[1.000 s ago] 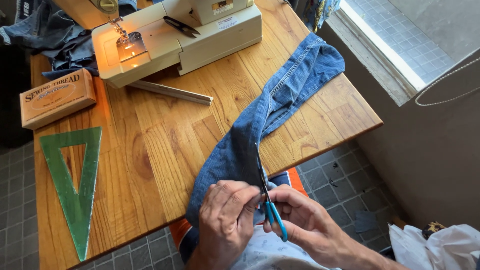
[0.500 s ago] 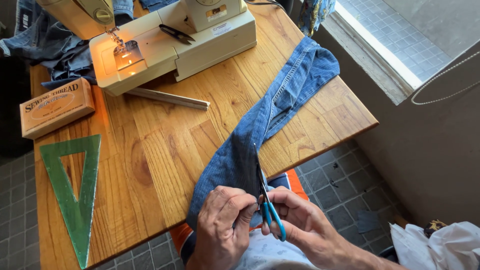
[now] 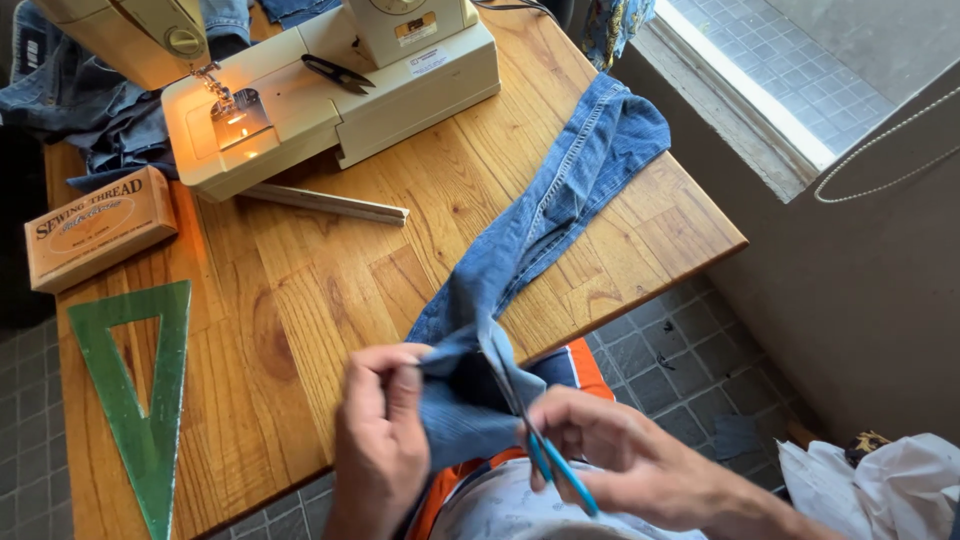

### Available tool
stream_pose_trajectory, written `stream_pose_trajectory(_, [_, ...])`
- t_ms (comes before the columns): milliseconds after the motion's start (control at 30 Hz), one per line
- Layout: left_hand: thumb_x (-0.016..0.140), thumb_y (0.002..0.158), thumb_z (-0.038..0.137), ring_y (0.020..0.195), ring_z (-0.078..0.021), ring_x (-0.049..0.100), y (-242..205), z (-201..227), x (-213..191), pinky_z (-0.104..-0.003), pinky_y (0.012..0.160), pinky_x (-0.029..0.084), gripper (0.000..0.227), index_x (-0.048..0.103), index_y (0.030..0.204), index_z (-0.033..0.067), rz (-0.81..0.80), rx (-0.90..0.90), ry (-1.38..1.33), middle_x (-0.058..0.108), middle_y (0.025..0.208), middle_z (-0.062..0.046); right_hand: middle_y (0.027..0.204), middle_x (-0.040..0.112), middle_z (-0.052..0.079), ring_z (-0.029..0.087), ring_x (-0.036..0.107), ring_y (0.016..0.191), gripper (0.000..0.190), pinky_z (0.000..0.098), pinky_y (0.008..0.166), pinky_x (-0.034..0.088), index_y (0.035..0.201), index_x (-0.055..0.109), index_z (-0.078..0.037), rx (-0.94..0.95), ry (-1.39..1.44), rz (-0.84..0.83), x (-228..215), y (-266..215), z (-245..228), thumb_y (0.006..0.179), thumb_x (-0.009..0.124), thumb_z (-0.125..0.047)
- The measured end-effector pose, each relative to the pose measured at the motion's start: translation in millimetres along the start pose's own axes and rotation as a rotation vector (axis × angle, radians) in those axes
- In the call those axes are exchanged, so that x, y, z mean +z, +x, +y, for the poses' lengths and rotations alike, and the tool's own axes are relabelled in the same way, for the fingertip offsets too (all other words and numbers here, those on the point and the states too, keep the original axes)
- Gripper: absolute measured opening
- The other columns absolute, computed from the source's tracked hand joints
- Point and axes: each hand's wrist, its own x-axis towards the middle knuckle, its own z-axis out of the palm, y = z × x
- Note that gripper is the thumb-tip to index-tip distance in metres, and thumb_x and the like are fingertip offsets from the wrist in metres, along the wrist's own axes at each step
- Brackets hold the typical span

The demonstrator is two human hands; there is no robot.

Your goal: The person uses scissors to cut along the side seam of a pair of blue jeans. They carefully separate the fabric layers and trim the seam allowance, then unfold the jeans to display the cut seam.

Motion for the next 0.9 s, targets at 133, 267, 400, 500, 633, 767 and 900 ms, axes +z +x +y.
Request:
stream_pose_trajectory(133, [0.059,0.117,0.020,0.110,-0.0186,0.074,6.5,-13.7,-14.6,-0.032,0.102,0.059,0.013,0.055,0.124,0.0097,0.065,-0.093,-0.042,0.077,0.122,-0.012,0.150,0.066,0.019,0.030,0.079,0.119,0.042,0.0465,0.111,0.061,0.141,0.067,-0.003,0.003,0.051,-0.198,-22.2,-10.1,-21.1,0.109,0.091,-0.013])
stream_pose_trajectory(267, [0.048,0.120,0.021,0.092,-0.0148,0.060,15.8,-17.4,-13.8,-0.032,0.089,0.054,0.018,0.056,0.130,0.0085,-0.017,-0.104,-0.025,0.060,0.112,-0.006,0.148,0.078,0.020,0.027,0.081,0.119,0.055,0.0423,0.097,0.068,0.149,0.071,0.003,-0.160,-0.131,-0.033,-78.5,17.4,-35.5,0.105,0.085,-0.028])
stream_pose_trajectory(400, [0.072,0.109,0.038,0.093,-0.0160,0.061,37.8,-12.5,-20.9,-0.034,0.080,0.056,0.041,0.068,0.142,0.0131,-0.247,-0.221,0.087,0.061,0.104,-0.002,0.105,0.073,0.007,0.021,0.071,0.095,0.027,0.0379,0.084,0.057,0.127,0.073,-0.009,-0.118,-0.869,0.629,-149.4,80.0,-81.5,0.106,0.084,-0.023])
stream_pose_trajectory(500, [0.095,0.096,0.035,0.071,-0.0132,0.056,48.2,-13.4,-27.3,-0.033,0.070,0.053,0.061,0.074,0.152,0.0219,-0.403,-0.205,0.226,0.056,0.084,0.005,0.132,0.055,0.007,0.022,0.062,0.109,0.040,0.0393,0.095,0.054,0.129,0.067,-0.015,0.114,-1.115,0.764,-154.1,130.1,-125.7,0.104,0.089,-0.038])
stream_pose_trajectory(633, [0.093,0.092,0.014,0.100,-0.0351,0.078,46.9,-27.5,-10.0,-0.050,0.086,0.061,0.036,0.084,0.127,0.0145,-0.313,0.027,0.417,0.074,0.113,-0.008,0.173,0.042,0.023,0.043,0.053,0.146,0.071,0.0542,0.115,0.052,0.147,0.057,0.003,-0.051,-1.466,0.580,-212.7,198.9,-106.7,0.088,0.085,-0.026])
stream_pose_trajectory(767, [0.077,0.074,-0.009,0.104,-0.0384,0.072,28.4,-54.3,22.3,-0.052,0.095,0.060,0.048,0.067,0.117,0.0082,-0.208,0.018,0.513,0.075,0.108,-0.015,0.145,0.059,0.018,0.039,0.063,0.134,0.058,0.0493,0.109,0.063,0.146,0.067,0.000,-0.148,-1.362,0.568,-216.8,265.1,-67.1,0.089,0.070,0.009])
stream_pose_trajectory(900, [0.064,0.077,0.004,0.097,-0.0480,0.075,-1.8,-53.0,16.9,-0.061,0.083,0.056,0.047,0.061,0.124,0.0141,-0.036,-0.177,0.375,0.079,0.106,-0.017,0.134,0.066,0.018,0.031,0.071,0.110,0.052,0.0347,0.094,0.061,0.132,0.076,0.000,-0.705,-1.188,0.401,-148.9,283.6,-59.8,0.080,0.070,0.005])
